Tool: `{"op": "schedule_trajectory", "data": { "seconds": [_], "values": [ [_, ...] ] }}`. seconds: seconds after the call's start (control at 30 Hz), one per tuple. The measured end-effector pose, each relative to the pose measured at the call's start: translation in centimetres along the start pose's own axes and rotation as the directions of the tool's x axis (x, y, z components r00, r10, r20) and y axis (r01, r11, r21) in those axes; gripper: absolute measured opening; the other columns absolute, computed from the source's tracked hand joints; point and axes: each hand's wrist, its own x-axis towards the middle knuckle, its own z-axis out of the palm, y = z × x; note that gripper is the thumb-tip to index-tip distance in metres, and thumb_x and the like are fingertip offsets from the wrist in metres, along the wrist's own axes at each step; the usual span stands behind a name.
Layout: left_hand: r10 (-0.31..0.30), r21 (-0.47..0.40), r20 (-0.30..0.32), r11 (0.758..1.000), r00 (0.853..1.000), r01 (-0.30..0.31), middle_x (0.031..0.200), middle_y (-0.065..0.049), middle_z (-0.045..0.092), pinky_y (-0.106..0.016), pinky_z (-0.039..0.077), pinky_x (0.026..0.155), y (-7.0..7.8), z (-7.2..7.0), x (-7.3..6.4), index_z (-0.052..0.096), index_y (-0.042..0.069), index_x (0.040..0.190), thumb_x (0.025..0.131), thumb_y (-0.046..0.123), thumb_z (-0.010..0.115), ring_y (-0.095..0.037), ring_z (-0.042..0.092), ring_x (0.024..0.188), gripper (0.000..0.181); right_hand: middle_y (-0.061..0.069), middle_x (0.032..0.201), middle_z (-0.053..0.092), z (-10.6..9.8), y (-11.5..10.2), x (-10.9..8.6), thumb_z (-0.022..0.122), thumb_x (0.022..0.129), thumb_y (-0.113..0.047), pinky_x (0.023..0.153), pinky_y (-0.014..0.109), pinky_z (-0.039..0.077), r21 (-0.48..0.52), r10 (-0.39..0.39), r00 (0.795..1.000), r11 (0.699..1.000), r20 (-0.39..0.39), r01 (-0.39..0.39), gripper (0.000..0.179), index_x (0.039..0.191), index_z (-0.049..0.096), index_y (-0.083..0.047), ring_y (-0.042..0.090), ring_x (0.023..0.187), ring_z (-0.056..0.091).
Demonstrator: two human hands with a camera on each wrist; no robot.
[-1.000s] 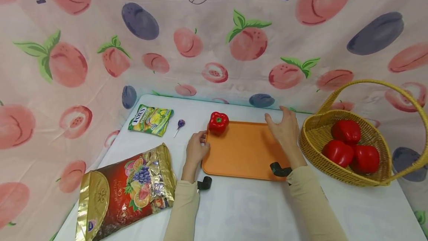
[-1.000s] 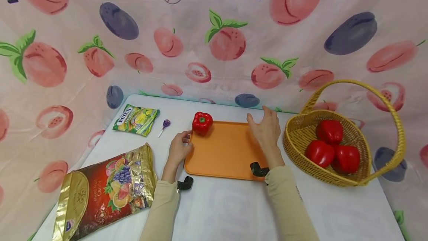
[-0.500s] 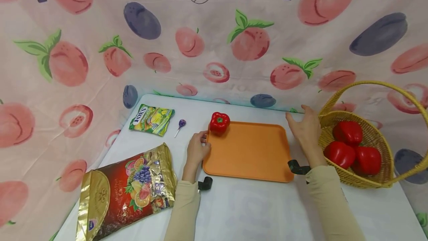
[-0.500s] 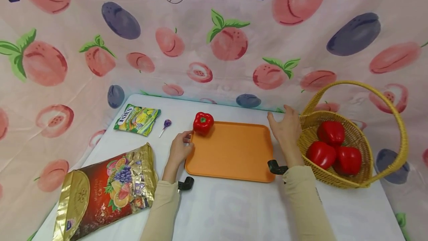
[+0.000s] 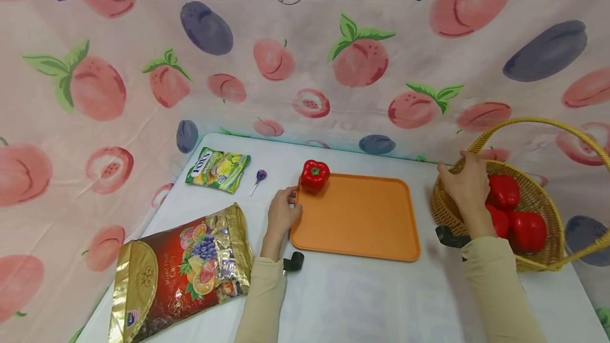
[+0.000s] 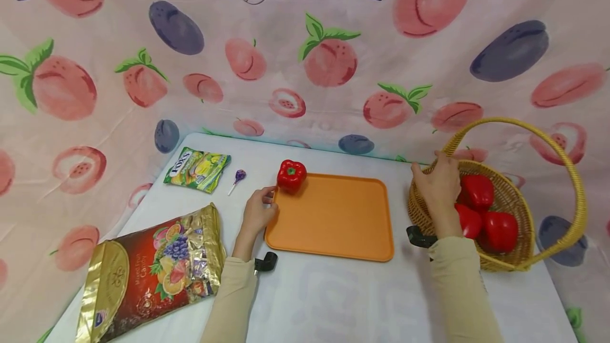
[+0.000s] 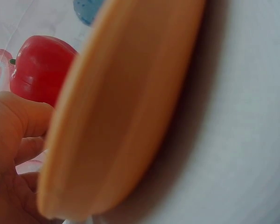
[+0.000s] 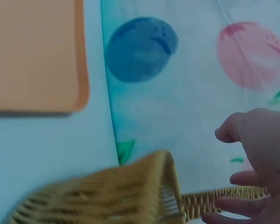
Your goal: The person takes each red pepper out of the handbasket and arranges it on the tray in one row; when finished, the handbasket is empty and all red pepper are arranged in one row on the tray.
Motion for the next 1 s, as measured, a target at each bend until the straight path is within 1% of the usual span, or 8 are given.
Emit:
{"op": "schedule_trajectory", "data": {
  "seconds": [0.2, 0.37, 0.47, 0.57, 0.7, 0.83, 0.93, 1.0],
  "values": [
    [-0.017, -0.002, 0.006, 1.000, 1.000, 0.017, 0.107, -0.013, 0.063, -0.042, 0.050, 0.084, 0.1, 0.0, 0.0, 0.064, 0.004, 0.127, 0.084, 0.003, 0.065, -0.027, 0.060, 0.094, 0.042, 0.033, 0.134, 0.045, -1.4, 1.6, 0.9, 0.052, 0.093, -0.043, 0.088, 0.072, 0.036, -0.016, 0.035, 0.999, 0.999, -0.002, -0.035, 0.066, 0.140, 0.046, 0.003, 0.055, 0.117, 0.044],
    [-0.019, -0.006, 0.009, 1.000, 1.000, 0.020, 0.107, -0.012, 0.063, -0.042, 0.050, 0.083, 0.1, -0.1, 0.0, 0.064, 0.004, 0.127, 0.085, 0.004, 0.065, -0.026, 0.060, 0.094, 0.042, 0.035, 0.131, 0.047, -3.0, 3.0, 1.9, 0.052, 0.093, -0.040, 0.078, 0.072, 0.039, -0.035, 0.038, 0.999, 0.999, 0.007, -0.037, 0.061, 0.137, 0.048, 0.001, 0.057, 0.112, 0.046],
    [-0.017, -0.008, 0.004, 1.000, 1.000, 0.017, 0.107, -0.012, 0.063, -0.042, 0.050, 0.083, 0.1, 0.0, 0.0, 0.065, 0.004, 0.126, 0.085, 0.004, 0.065, -0.027, 0.060, 0.093, 0.042, 0.039, 0.130, 0.045, -3.7, 4.1, 2.5, 0.051, 0.092, -0.038, 0.074, 0.072, 0.039, -0.053, 0.040, 0.999, 0.998, 0.025, -0.038, 0.061, 0.138, 0.048, 0.001, 0.060, 0.109, 0.046],
    [-0.011, -0.003, 0.001, 1.000, 1.000, 0.011, 0.106, -0.012, 0.063, -0.042, 0.050, 0.082, -0.1, 0.0, 0.0, 0.065, 0.005, 0.126, 0.084, 0.004, 0.065, -0.026, 0.061, 0.093, 0.042, 0.043, 0.127, 0.041, -4.2, 5.2, 3.0, 0.050, 0.092, -0.039, 0.074, 0.073, 0.038, -0.088, 0.051, 0.997, 0.995, 0.060, -0.045, 0.064, 0.140, 0.044, 0.003, 0.062, 0.107, 0.044],
    [-0.018, 0.001, 0.004, 1.000, 1.000, 0.018, 0.106, -0.011, 0.063, -0.041, 0.050, 0.083, -0.2, 0.0, 0.0, 0.065, 0.005, 0.126, 0.084, 0.004, 0.065, -0.025, 0.061, 0.093, 0.042, 0.046, 0.124, 0.038, -4.3, 6.3, 3.6, 0.048, 0.093, -0.043, 0.075, 0.074, 0.038, -0.144, 0.077, 0.992, 0.988, 0.097, -0.063, 0.070, 0.139, 0.041, 0.009, 0.064, 0.105, 0.042],
    [-0.017, 0.000, 0.004, 1.000, 1.000, 0.017, 0.106, -0.011, 0.063, -0.041, 0.050, 0.083, -0.2, 0.1, 0.0, 0.065, 0.005, 0.126, 0.084, 0.003, 0.066, -0.025, 0.061, 0.093, 0.042, 0.047, 0.123, 0.041, -4.5, 7.4, 4.3, 0.049, 0.092, -0.044, 0.071, 0.070, 0.042, -0.182, 0.088, 0.990, 0.981, 0.114, -0.066, 0.072, 0.134, 0.042, 0.015, 0.063, 0.101, 0.045],
    [-0.016, 0.003, 0.005, 1.000, 1.000, 0.016, 0.107, -0.011, 0.063, -0.041, 0.051, 0.084, -0.1, 0.1, 0.0, 0.065, 0.005, 0.126, 0.085, 0.003, 0.065, -0.025, 0.061, 0.093, 0.042, 0.046, 0.119, 0.045, -4.8, 8.0, 4.8, 0.052, 0.091, -0.043, 0.066, 0.066, 0.043, -0.207, 0.086, 0.988, 0.977, 0.128, -0.058, 0.069, 0.126, 0.045, 0.017, 0.062, 0.099, 0.047],
    [-0.016, 0.006, 0.006, 1.000, 1.000, 0.016, 0.107, -0.011, 0.063, -0.041, 0.051, 0.084, -0.1, 0.0, 0.0, 0.064, 0.005, 0.127, 0.085, 0.003, 0.066, -0.025, 0.061, 0.094, 0.042, 0.045, 0.114, 0.048, -5.0, 8.2, 5.0, 0.053, 0.090, -0.043, 0.065, 0.065, 0.043, -0.228, 0.091, 0.986, 0.972, 0.137, -0.058, 0.066, 0.117, 0.049, 0.017, 0.062, 0.096, 0.048]
  ]
}}
